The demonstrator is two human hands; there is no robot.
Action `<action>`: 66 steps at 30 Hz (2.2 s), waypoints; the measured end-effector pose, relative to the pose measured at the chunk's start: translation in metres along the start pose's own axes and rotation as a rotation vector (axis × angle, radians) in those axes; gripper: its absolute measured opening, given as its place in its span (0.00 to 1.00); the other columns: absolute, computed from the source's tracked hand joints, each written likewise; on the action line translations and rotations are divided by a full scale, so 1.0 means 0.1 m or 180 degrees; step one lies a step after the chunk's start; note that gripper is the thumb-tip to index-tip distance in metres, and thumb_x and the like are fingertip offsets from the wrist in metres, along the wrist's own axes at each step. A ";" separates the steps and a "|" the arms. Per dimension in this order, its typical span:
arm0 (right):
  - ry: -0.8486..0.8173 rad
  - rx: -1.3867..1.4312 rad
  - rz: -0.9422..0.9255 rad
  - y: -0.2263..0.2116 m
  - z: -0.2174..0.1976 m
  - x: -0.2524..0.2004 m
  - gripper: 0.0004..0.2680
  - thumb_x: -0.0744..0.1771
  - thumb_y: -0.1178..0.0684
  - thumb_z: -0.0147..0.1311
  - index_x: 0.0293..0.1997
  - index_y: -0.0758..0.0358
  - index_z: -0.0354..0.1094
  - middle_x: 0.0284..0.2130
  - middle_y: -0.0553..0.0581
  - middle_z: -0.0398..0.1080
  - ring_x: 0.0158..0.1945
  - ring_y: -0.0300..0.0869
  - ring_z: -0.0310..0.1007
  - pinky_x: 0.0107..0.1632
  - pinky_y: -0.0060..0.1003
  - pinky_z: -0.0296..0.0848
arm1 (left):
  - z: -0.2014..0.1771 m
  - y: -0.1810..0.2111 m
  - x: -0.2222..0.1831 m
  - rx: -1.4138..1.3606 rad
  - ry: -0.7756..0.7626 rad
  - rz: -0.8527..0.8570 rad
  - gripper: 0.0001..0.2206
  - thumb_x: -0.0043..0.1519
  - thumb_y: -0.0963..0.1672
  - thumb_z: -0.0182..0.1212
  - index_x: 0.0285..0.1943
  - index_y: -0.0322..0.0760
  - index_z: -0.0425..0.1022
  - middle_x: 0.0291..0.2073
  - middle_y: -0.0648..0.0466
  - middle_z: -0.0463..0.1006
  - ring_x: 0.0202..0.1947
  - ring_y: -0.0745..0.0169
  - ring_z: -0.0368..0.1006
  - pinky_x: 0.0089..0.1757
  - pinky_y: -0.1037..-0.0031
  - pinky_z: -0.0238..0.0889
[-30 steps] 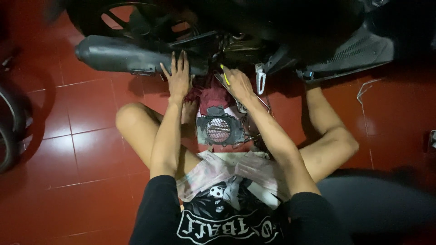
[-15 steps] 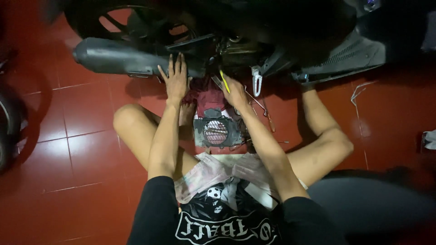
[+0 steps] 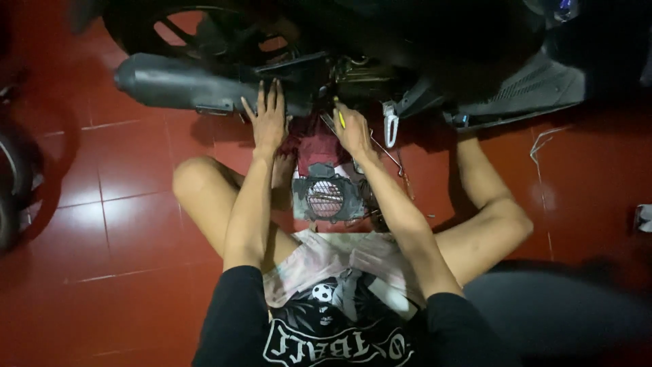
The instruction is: Scrubbing and cleaning motorcycle engine components using a brush and hand tools.
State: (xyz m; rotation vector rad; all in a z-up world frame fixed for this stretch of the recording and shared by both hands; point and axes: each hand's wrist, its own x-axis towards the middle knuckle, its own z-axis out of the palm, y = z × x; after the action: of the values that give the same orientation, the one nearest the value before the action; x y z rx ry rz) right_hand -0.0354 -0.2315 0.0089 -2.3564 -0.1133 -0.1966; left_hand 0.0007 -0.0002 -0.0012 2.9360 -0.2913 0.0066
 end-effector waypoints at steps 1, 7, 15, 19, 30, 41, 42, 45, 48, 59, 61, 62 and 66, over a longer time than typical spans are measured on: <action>-0.0031 0.0004 -0.0010 -0.05 -0.04 -0.03 0.12 0.72 0.50 0.46 0.56 0.66 0.72 0.33 0.71 0.77 0.40 0.64 0.78 0.42 0.55 0.77 | 0.00 -0.01 0.01 -0.0003 -0.0009 -0.0031 0.40 0.67 0.45 0.64 0.83 0.38 0.39 0.81 0.53 0.43 0.80 0.45 0.27 0.66 0.25 0.19; 0.1107 -0.0385 -0.1293 -0.09 0.03 -0.26 0.11 0.69 0.62 0.51 0.57 0.74 0.70 0.30 0.70 0.74 0.34 0.59 0.76 0.36 0.50 0.76 | -0.09 0.02 0.03 0.0079 0.0015 0.0045 0.40 0.69 0.45 0.65 0.83 0.37 0.39 0.81 0.51 0.43 0.80 0.45 0.28 0.66 0.26 0.21; 0.0736 -0.0176 -0.1172 0.12 0.23 -0.39 0.14 0.67 0.63 0.53 0.60 0.71 0.68 0.31 0.61 0.72 0.32 0.51 0.70 0.37 0.42 0.71 | 0.08 -0.04 -0.03 0.0104 0.0469 0.0235 0.40 0.63 0.45 0.67 0.81 0.33 0.46 0.79 0.50 0.49 0.78 0.43 0.35 0.64 0.26 0.27; 0.0524 -0.0362 -0.0874 0.28 0.34 -0.28 0.13 0.67 0.59 0.52 0.57 0.71 0.71 0.33 0.68 0.75 0.31 0.57 0.72 0.36 0.48 0.72 | 0.10 -0.06 0.01 -0.0041 0.0518 0.0152 0.39 0.62 0.43 0.66 0.81 0.34 0.48 0.79 0.52 0.49 0.78 0.46 0.36 0.64 0.26 0.25; 0.0370 -0.0510 -0.0977 -0.23 -0.13 0.11 0.11 0.68 0.59 0.54 0.57 0.66 0.71 0.23 0.66 0.73 0.22 0.56 0.70 0.27 0.49 0.67 | 0.14 -0.04 0.01 -0.0242 0.0664 0.0127 0.40 0.60 0.43 0.66 0.81 0.37 0.46 0.78 0.53 0.53 0.78 0.51 0.37 0.67 0.33 0.24; 0.0697 -0.0526 -0.1379 0.14 0.10 -0.26 0.23 0.68 0.65 0.53 0.73 0.68 0.52 0.42 0.61 0.77 0.36 0.48 0.71 0.41 0.39 0.74 | 0.09 0.00 0.02 -0.0225 0.0488 0.0037 0.39 0.63 0.43 0.66 0.82 0.38 0.45 0.79 0.55 0.49 0.78 0.52 0.33 0.67 0.33 0.26; 0.0745 -0.0658 -0.1332 0.29 0.18 -0.21 0.22 0.68 0.64 0.52 0.73 0.66 0.54 0.42 0.61 0.77 0.37 0.48 0.71 0.41 0.39 0.74 | 0.07 -0.01 0.02 -0.0245 0.0410 0.0066 0.39 0.64 0.43 0.65 0.82 0.38 0.43 0.80 0.56 0.46 0.79 0.53 0.32 0.68 0.34 0.25; 0.0717 -0.0785 -0.1276 0.47 0.46 -0.30 0.19 0.68 0.63 0.52 0.68 0.74 0.57 0.46 0.69 0.76 0.34 0.52 0.70 0.39 0.42 0.73 | 0.09 -0.03 0.03 -0.0320 0.0648 0.0118 0.40 0.62 0.41 0.69 0.81 0.36 0.48 0.79 0.55 0.51 0.78 0.52 0.35 0.67 0.34 0.27; 0.0556 -0.0552 -0.0371 0.43 0.67 -0.43 0.16 0.69 0.58 0.49 0.66 0.71 0.61 0.43 0.73 0.76 0.40 0.62 0.78 0.43 0.48 0.76 | 0.13 -0.02 0.03 -0.0334 0.0819 0.0152 0.36 0.63 0.40 0.65 0.80 0.35 0.50 0.78 0.54 0.53 0.77 0.51 0.39 0.67 0.34 0.29; 0.0777 -0.0756 -0.0989 -0.39 0.00 -0.07 0.13 0.69 0.62 0.50 0.61 0.71 0.67 0.31 0.64 0.75 0.28 0.50 0.71 0.32 0.42 0.71 | 0.14 -0.02 0.03 -0.0459 0.0832 0.0141 0.36 0.63 0.40 0.63 0.81 0.36 0.48 0.79 0.53 0.51 0.78 0.52 0.37 0.67 0.34 0.26; 0.0842 -0.0713 -0.1152 -0.35 0.07 -0.14 0.14 0.70 0.63 0.49 0.65 0.70 0.63 0.33 0.60 0.73 0.32 0.47 0.69 0.37 0.40 0.71 | 0.15 0.00 0.02 -0.0477 0.0850 0.0159 0.35 0.64 0.38 0.60 0.81 0.35 0.49 0.79 0.52 0.52 0.78 0.52 0.38 0.67 0.35 0.27; 0.0911 -0.0757 -0.1223 -0.24 0.16 -0.18 0.16 0.70 0.63 0.49 0.67 0.71 0.61 0.34 0.61 0.71 0.33 0.48 0.68 0.39 0.41 0.71 | 0.16 0.02 0.01 -0.0479 0.0849 0.0173 0.37 0.63 0.40 0.64 0.81 0.35 0.49 0.78 0.52 0.53 0.78 0.52 0.37 0.67 0.34 0.26; 0.0867 -0.0608 -0.0983 0.37 0.66 -0.40 0.18 0.69 0.63 0.49 0.69 0.67 0.60 0.38 0.66 0.74 0.35 0.53 0.73 0.40 0.42 0.75 | 0.19 -0.02 0.06 -0.0391 0.0730 0.0155 0.39 0.63 0.42 0.65 0.81 0.36 0.47 0.79 0.53 0.50 0.78 0.52 0.34 0.67 0.35 0.25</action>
State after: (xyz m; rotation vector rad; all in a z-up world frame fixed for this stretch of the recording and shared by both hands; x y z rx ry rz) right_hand -0.0623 -0.2122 -0.0698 -2.4643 -0.3386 -0.7026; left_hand 0.0068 -0.0025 -0.0197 2.7713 -0.3151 0.3182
